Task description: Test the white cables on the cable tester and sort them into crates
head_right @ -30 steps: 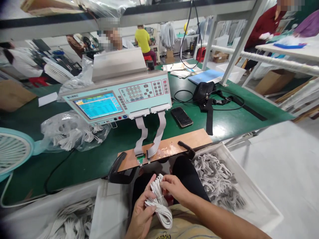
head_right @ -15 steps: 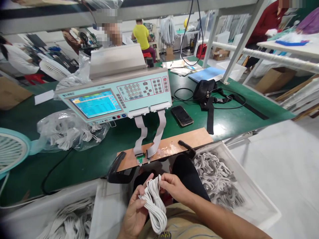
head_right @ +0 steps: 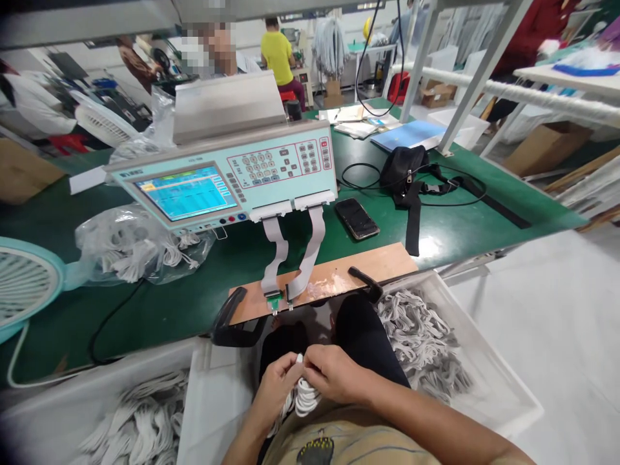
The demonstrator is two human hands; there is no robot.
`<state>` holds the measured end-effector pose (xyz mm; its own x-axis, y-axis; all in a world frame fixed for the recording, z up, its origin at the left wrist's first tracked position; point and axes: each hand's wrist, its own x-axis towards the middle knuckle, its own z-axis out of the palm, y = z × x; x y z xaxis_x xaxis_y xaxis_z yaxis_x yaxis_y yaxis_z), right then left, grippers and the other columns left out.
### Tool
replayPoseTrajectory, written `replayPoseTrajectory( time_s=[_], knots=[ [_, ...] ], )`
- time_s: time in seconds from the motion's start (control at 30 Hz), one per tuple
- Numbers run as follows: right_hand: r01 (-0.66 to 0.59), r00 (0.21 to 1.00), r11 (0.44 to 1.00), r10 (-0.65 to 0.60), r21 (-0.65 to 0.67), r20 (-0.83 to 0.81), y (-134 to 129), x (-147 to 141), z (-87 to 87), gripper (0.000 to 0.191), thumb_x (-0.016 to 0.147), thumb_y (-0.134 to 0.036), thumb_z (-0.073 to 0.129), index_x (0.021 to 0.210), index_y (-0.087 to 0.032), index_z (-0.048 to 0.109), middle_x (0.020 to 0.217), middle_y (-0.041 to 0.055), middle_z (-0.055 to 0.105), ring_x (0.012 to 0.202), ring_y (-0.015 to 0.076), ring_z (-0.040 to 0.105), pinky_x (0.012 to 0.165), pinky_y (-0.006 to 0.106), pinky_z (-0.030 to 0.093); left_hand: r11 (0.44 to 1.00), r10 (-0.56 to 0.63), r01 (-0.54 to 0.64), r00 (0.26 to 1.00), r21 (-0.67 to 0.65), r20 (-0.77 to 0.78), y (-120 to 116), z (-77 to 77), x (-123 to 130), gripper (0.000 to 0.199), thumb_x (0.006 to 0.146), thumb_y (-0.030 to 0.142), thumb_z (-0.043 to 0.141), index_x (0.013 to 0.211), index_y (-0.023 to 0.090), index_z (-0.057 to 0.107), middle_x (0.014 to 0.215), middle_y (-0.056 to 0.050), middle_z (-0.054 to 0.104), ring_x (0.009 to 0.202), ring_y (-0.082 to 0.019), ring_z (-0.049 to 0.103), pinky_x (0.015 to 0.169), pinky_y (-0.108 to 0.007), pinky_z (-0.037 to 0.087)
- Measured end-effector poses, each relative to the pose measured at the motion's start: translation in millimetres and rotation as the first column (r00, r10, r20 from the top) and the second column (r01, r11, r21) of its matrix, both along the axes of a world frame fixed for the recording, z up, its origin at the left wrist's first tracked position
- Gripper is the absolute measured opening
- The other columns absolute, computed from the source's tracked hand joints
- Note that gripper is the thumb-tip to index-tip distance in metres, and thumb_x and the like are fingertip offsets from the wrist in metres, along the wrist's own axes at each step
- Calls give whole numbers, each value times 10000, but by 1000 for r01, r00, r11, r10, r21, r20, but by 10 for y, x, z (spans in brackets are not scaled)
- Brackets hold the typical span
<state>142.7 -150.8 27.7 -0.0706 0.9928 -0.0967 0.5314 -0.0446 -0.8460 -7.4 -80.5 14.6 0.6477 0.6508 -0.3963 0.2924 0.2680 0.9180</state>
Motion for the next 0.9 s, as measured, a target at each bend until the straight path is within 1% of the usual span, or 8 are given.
replayPoseTrajectory(
  time_s=[0.1, 0.2, 0.33, 0.43, 0.6, 0.73, 0.8, 0.9],
  knots=[
    [20, 1000, 996, -19, -89, 5, -104, -57, -51, 148, 841, -244, 491, 720, -161, 509, 667, -6, 519, 574, 106, 440, 537, 214, 330, 999, -39, 40, 998, 12, -57, -104, -58, -7, 346, 802, 412, 523, 603, 131, 563, 573, 19, 478, 591, -119, 409, 560, -219, 335],
    [3, 994, 984, -23, -177, -110, -222, -49, -76, 73, 821, -230, 535, 833, -158, 545, 714, 0, 574, 619, 115, 504, 570, 201, 389, 995, -62, 56, 995, -79, -74, -196, -168, -90, 333, 798, 417, 515, 618, 139, 552, 541, 35, 440, 544, -108, 371, 522, -214, 304],
    [-226, 965, 974, 219, -33, -145, -281, 44, -31, 96, 830, -193, 531, 839, -158, 619, 826, 41, 603, 742, 132, 565, 678, 210, 439, 990, -33, 15, 991, -144, -126, -278, -283, -182, 312, 787, 407, 518, 633, 140, 567, 507, 42, 433, 494, -101, 343, 473, -209, 268],
    [-367, 929, 930, 367, 12, -51, -246, 94, 65, 143, 847, -213, 533, 895, -147, 651, 874, 70, 617, 772, 141, 586, 694, 208, 445, 991, -38, 24, 994, -131, -104, -300, -269, -193, 285, 797, 368, 515, 649, 136, 589, 557, 17, 502, 524, -109, 382, 492, -208, 294],
    [-491, 836, 868, 495, -79, 238, -170, 45, 227, 140, 825, -172, 525, 826, -114, 653, 783, 88, 642, 702, 167, 572, 629, 235, 423, 997, -79, 79, 991, -5, -104, -307, -180, -180, 279, 825, 331, 493, 636, 140, 568, 593, 2, 522, 586, -125, 426, 550, -213, 324],
    [-357, 918, 933, 360, -52, 166, -186, -27, 104, 88, 713, -124, 535, 740, -135, 618, 728, 48, 619, 622, 136, 526, 579, 219, 392, 997, -62, 69, 989, 46, -131, -334, -167, -215, 291, 833, 347, 478, 625, 149, 522, 578, 29, 426, 578, -114, 368, 530, -210, 295],
    [-167, 985, 985, 169, -49, 36, -203, -49, -34, 87, 695, -119, 507, 704, -149, 588, 675, 14, 584, 588, 118, 497, 546, 204, 371, 996, -64, 71, 988, 46, -137, -354, -154, -230, 298, 837, 358, 473, 633, 147, 525, 584, 30, 418, 585, -115, 363, 532, -210, 297],
    [104, 986, 994, -108, -42, -125, -159, -54, -213, 141, 744, -140, 438, 637, -165, 525, 597, -19, 509, 557, 106, 452, 529, 203, 348, 995, -75, 82, 991, 51, -114, -346, -116, -207, 303, 836, 361, 482, 636, 143, 544, 579, 30, 421, 580, -114, 363, 531, -211, 299]
  ],
)
